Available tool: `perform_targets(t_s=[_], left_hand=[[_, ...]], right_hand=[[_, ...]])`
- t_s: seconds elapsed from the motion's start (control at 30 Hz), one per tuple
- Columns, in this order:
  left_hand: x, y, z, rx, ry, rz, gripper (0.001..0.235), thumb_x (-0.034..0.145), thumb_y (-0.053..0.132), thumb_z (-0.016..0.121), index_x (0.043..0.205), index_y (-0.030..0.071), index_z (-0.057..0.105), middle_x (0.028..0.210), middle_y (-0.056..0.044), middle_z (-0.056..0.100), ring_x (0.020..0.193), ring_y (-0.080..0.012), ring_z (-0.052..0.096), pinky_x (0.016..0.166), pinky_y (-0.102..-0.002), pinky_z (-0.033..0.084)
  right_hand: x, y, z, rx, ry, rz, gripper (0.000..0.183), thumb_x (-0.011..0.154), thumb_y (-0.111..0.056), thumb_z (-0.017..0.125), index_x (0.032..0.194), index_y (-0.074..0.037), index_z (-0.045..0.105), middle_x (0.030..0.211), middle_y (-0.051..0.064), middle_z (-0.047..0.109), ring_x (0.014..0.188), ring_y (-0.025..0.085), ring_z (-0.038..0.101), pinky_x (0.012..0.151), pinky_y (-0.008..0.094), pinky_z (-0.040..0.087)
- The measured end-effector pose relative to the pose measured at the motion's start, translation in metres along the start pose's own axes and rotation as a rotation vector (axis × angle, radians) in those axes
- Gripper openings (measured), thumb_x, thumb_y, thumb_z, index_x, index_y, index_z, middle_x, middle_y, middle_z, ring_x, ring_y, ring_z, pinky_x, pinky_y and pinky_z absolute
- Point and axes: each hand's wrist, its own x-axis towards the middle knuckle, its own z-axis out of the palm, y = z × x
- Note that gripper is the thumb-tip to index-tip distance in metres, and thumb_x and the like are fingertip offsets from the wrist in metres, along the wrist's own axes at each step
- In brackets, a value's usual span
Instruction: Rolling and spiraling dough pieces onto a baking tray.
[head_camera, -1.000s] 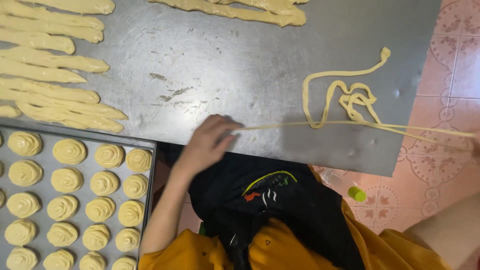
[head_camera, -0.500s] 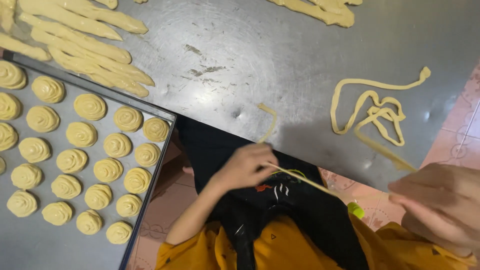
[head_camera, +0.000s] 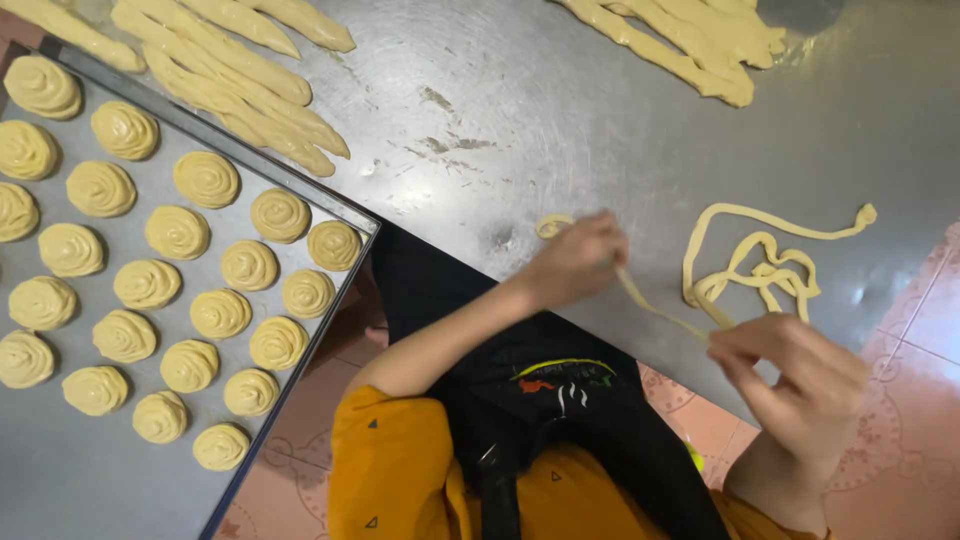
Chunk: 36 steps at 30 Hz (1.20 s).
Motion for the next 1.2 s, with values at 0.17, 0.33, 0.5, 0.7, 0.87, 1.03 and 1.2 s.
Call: perform_targets(t_s=[0.17,0.33,0.5,0.7,0.87,1.03,1.2], left_hand=[[-0.049,0.001,-0.032,0.130,-0.108,-0.086,0.011,0.078,0.005,0.073,0.084,0.004,0.064,0.093,-0.011,0.061,0.089,-0.0321,0.065,0.073,-0.042,0.054],[-0.030,-0.016,-0.053,0.096,0.216,-0.320,0.027,0.084,-0.004,0.064,0.108,0.006,0.070,0.096,-0.011,0.063,0.078,-0.0263,0.067,0.071,-0.038,0.056],[-0.016,-0.018,-0.038,0.083,0.325,-0.211,0.048,0.083,-0.009,0.059,0.129,0.006,0.067,0.100,-0.010,0.067,0.088,-0.0266,0.067,0.078,-0.037,0.057],[-0.047,0.014,-0.053,0.292,0.118,0.175,0.036,0.069,0.002,0.067,0.103,0.011,0.071,0.103,-0.007,0.069,0.099,-0.0299,0.065,0.084,-0.044,0.052],[-0.057,-0.007,-0.054,0.215,0.009,0.034,0.013,0.075,0.009,0.077,0.087,0.010,0.071,0.094,-0.006,0.066,0.097,-0.0298,0.064,0.086,-0.046,0.052],[-0.021,-0.014,-0.048,0.284,0.271,-0.232,0.034,0.084,0.000,0.070,0.117,0.005,0.075,0.095,-0.010,0.064,0.089,-0.0283,0.063,0.076,-0.040,0.055],[-0.025,-0.009,-0.042,0.336,0.274,-0.130,0.039,0.085,-0.003,0.067,0.124,0.003,0.071,0.098,-0.010,0.067,0.091,-0.0292,0.063,0.077,-0.039,0.055]], right_hand=[[0.020,0.002,0.023,0.254,-0.267,-0.234,0.023,0.066,-0.005,0.084,0.084,0.000,0.072,0.078,0.006,0.068,0.066,0.014,0.066,0.053,0.026,0.048],[0.048,0.019,0.061,-0.046,0.031,-0.057,0.009,0.091,0.006,0.081,0.095,0.004,0.073,0.084,0.011,0.068,0.061,0.015,0.063,0.052,0.024,0.043],[0.047,0.026,0.072,-0.149,-0.067,-0.012,0.009,0.090,0.002,0.080,0.095,0.002,0.073,0.085,0.009,0.067,0.063,0.016,0.062,0.055,0.026,0.047],[0.040,0.024,0.093,-0.190,-0.523,-0.222,0.010,0.077,-0.010,0.080,0.084,-0.006,0.074,0.074,0.007,0.063,0.065,0.027,0.063,0.056,0.039,0.049],[0.080,0.033,0.122,-0.082,-0.584,-0.281,0.016,0.079,-0.012,0.077,0.094,-0.006,0.074,0.087,0.007,0.067,0.078,0.030,0.066,0.066,0.040,0.052],[0.100,0.078,0.146,-0.149,-0.245,-0.181,0.021,0.099,-0.003,0.072,0.120,-0.004,0.073,0.109,0.008,0.071,0.100,0.029,0.069,0.086,0.039,0.057],[0.038,0.113,0.075,-0.345,-0.074,-0.006,0.023,0.093,0.005,0.070,0.114,-0.002,0.076,0.109,0.015,0.073,0.102,0.031,0.068,0.089,0.041,0.053]])
